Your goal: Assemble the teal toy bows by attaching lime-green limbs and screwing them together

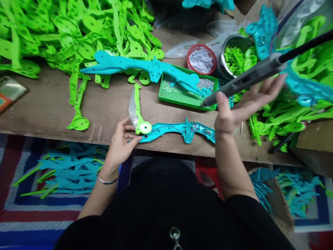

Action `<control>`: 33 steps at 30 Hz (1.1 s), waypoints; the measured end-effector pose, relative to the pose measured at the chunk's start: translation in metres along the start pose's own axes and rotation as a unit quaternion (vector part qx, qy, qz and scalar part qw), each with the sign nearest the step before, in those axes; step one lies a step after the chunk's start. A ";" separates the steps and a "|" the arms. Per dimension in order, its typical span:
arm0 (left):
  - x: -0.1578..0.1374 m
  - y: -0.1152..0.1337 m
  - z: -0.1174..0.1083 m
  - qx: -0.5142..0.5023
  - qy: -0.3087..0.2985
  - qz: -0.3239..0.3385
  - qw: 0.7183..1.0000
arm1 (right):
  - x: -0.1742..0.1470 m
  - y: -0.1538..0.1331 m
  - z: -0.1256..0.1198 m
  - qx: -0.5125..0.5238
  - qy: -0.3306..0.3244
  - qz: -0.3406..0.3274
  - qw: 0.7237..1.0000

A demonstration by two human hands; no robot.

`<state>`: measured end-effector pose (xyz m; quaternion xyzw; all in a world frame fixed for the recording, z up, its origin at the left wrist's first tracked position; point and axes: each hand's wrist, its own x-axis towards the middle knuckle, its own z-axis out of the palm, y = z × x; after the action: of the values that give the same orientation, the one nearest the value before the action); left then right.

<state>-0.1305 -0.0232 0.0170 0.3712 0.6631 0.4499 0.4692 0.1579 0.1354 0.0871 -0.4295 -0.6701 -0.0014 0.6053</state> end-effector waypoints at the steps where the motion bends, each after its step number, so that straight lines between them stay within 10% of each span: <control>1: 0.000 0.001 0.002 -0.006 0.003 -0.004 1.000 | -0.003 0.011 0.000 0.010 -0.047 0.033 0.998; 7: 0.001 0.002 0.009 -0.010 0.046 -0.012 0.999 | -0.010 0.045 0.002 -0.048 -0.237 0.059 0.969; 12: 0.010 0.006 0.016 0.017 0.089 -0.036 0.995 | -0.006 0.028 -0.004 0.054 -0.241 0.148 0.958; 33: 0.019 0.033 0.029 -0.089 0.061 -0.114 0.988 | -0.019 0.043 -0.014 0.133 -0.213 0.175 0.952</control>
<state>-0.1057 0.0124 0.0384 0.2217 0.6860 0.4725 0.5070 0.1920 0.1445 0.0525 -0.4461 -0.6915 0.2853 0.4913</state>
